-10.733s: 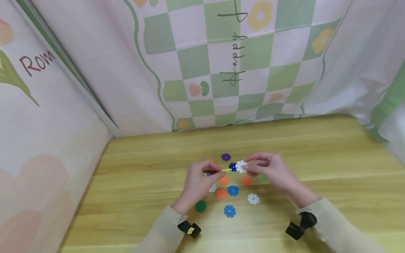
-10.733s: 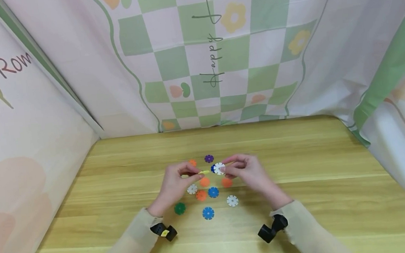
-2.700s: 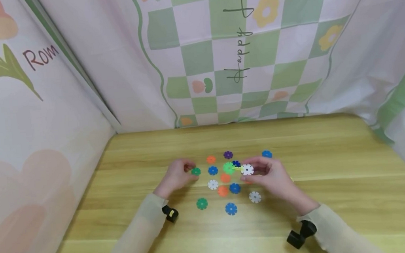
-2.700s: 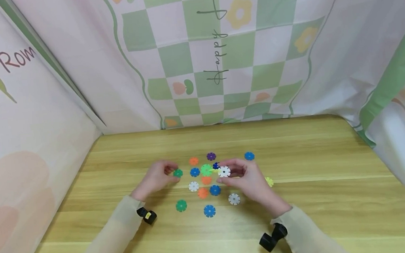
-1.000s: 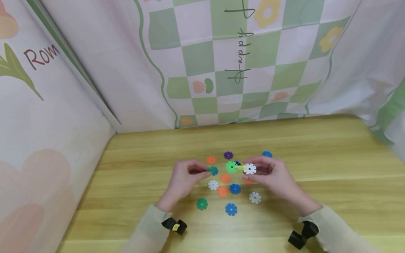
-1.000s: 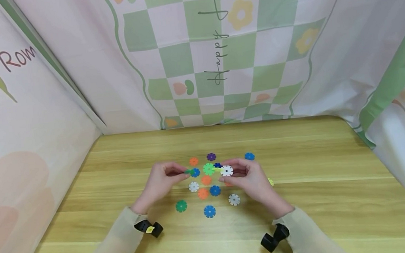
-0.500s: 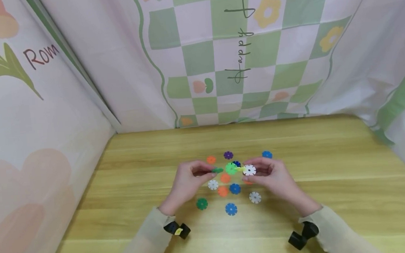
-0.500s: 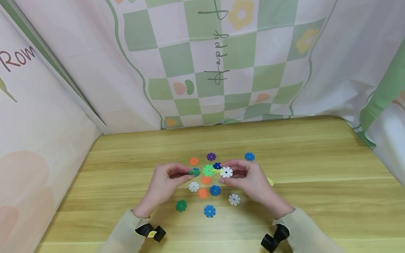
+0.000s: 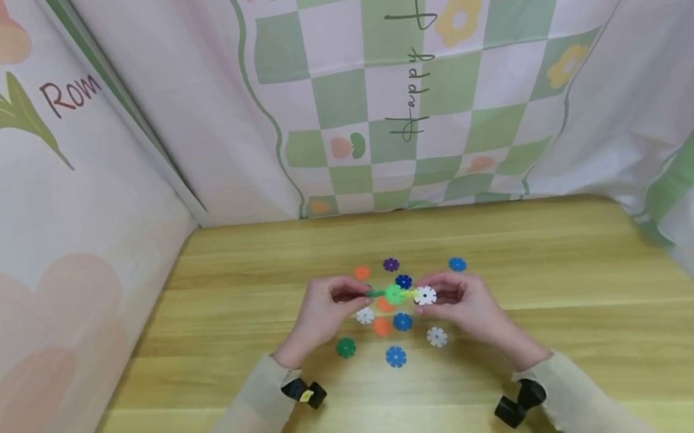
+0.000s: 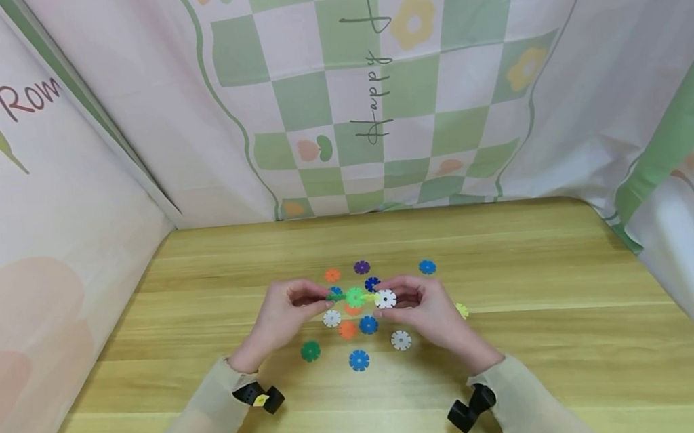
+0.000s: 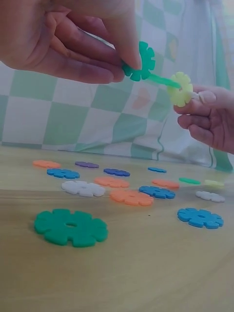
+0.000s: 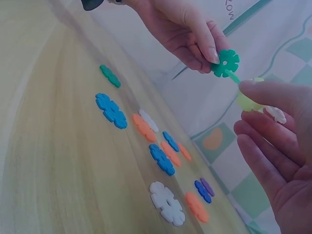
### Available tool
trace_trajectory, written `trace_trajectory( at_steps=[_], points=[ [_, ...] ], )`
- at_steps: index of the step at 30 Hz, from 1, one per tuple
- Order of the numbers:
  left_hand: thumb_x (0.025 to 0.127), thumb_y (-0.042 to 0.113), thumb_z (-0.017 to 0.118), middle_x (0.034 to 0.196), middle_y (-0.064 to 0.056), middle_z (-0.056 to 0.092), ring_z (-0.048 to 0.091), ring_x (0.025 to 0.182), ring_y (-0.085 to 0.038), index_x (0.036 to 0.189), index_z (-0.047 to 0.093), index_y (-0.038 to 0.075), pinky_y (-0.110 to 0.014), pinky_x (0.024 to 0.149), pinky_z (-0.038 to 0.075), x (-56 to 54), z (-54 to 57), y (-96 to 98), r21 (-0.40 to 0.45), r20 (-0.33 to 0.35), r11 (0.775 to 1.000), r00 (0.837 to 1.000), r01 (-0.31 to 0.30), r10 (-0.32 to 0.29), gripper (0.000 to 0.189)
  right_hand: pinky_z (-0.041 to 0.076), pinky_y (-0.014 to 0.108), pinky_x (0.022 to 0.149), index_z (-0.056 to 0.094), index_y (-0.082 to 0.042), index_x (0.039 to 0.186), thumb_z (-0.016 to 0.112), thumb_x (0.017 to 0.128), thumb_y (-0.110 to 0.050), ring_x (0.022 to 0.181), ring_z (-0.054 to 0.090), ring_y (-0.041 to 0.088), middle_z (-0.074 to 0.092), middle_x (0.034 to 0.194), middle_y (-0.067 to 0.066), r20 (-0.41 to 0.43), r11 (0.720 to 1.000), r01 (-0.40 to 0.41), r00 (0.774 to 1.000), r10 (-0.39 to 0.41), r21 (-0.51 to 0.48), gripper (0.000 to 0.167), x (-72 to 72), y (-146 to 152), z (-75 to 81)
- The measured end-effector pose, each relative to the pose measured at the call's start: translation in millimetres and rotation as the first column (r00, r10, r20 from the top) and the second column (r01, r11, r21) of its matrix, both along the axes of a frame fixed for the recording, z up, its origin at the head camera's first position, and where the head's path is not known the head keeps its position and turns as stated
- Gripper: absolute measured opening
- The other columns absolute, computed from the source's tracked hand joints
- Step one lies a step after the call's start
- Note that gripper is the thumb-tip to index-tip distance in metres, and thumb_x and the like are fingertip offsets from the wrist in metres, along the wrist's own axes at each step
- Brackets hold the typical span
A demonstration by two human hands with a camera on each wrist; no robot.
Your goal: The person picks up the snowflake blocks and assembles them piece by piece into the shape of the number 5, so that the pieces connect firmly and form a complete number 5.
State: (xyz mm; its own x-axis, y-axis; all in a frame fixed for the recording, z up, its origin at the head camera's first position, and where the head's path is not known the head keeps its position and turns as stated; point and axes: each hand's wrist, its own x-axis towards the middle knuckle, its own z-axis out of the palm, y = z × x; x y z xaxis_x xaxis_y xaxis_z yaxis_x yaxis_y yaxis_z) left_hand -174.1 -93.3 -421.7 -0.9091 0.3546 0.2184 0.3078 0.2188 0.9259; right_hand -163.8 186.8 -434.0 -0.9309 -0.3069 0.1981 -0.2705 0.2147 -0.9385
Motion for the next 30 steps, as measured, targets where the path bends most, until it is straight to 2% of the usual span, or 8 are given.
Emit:
trace_trajectory(
  at_steps=[10,17,30],
  points=[
    [0.09,0.005,0.079,0.094,0.004,0.075,0.071,0.082,-0.016,0.097,0.079,0.011,-0.033,0.072,0.06,3.6,0.0,4.0,-0.003,0.002,0.999,0.999,0.04,-0.04,0.01,0.06,0.037,0.078,0.071,0.001,0.117,0.081,0.086,-0.002,0.089,0.073,0.025,0.072,0.109,0.016,0.007,0.993,-0.11,0.994,0.111,-0.045,0.033,0.2,-4.1,0.9],
    [0.091,0.006,0.078,0.095,0.005,0.075,0.071,0.084,-0.016,0.097,0.079,0.013,-0.033,0.073,0.06,5.3,4.5,0.6,0.008,0.016,1.0,1.0,-0.009,0.009,0.009,0.06,0.03,0.075,0.071,0.001,0.119,0.08,0.088,-0.002,0.086,0.071,0.019,0.072,0.113,0.015,0.015,0.998,-0.044,0.999,0.044,-0.035,0.033,1.0,-0.7,3.9],
    [0.091,0.006,0.077,0.098,0.005,0.074,0.071,0.086,-0.016,0.1,0.079,0.014,-0.033,0.076,0.06,4.9,4.1,0.3,0.004,0.011,1.0,1.0,0.017,-0.017,0.012,0.059,0.029,0.079,0.071,0.002,0.119,0.08,0.088,-0.002,0.089,0.072,0.018,0.071,0.114,0.015,0.001,0.999,-0.037,0.999,0.037,-0.039,0.032,2.1,-0.1,8.3]
  ],
)
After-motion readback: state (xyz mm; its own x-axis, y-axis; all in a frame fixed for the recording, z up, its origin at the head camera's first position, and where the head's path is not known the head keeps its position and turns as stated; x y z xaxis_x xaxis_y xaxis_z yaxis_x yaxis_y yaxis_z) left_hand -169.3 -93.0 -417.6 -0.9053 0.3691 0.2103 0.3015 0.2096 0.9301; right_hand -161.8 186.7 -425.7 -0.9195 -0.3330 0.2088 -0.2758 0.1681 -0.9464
